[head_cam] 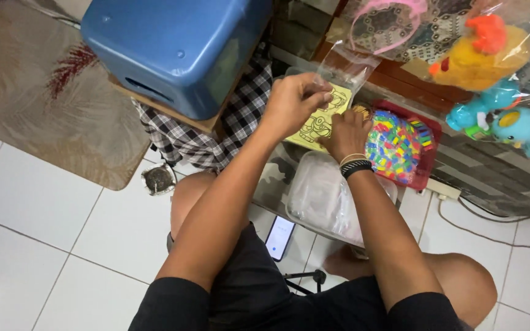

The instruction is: The person sits on the floor and packs yellow paper stickers with cartoon designs into small clear plastic bags. They pick up a sticker, place it inside a bag, and then set the filled bag aside on the floor.

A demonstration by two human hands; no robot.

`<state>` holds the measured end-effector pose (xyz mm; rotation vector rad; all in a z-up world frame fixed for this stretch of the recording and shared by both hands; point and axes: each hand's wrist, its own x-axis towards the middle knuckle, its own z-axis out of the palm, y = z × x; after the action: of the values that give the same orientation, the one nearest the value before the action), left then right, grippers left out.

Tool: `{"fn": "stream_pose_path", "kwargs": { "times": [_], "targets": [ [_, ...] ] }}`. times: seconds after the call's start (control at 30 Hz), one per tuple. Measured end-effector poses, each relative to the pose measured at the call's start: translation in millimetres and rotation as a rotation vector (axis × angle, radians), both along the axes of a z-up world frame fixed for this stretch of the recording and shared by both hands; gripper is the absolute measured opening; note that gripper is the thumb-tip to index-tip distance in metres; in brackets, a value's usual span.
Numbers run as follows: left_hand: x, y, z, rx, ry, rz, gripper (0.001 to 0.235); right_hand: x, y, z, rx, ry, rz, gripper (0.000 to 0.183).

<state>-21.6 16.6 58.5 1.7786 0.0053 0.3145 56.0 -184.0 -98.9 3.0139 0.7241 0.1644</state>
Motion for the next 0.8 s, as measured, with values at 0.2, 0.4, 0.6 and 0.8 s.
{"fn": "stream_pose_path", "kwargs": {
  "times": [0.2, 0.4, 0.6, 0.8],
  "targets": [
    [5.8, -0.5, 1.8, 0.008, -0.007, 0.018, 0.016, -22.6, 0.9, 0.7, 0.144, -0.107, 0.034, 0.063],
    [7.1, -7.0, 2.2, -0.02, -0.034, 0.007, 0.016, -20.8, -9.4, 16.0, 0.796, 0.051, 0.06, 0.034],
    [12.9, -9.7, 0.2, -0.089, 0.004, -0.009, 0.018, -19.1, -16.2, 35.5, 0.703, 0.127, -0.036, 0.031],
    [14.6, -10.9, 1.3, -0.031, 0.016, -0.001, 0.019, -19.9, -19.8, 43.3, 0.652, 0.046, 0.043, 0.018]
  ]
}}
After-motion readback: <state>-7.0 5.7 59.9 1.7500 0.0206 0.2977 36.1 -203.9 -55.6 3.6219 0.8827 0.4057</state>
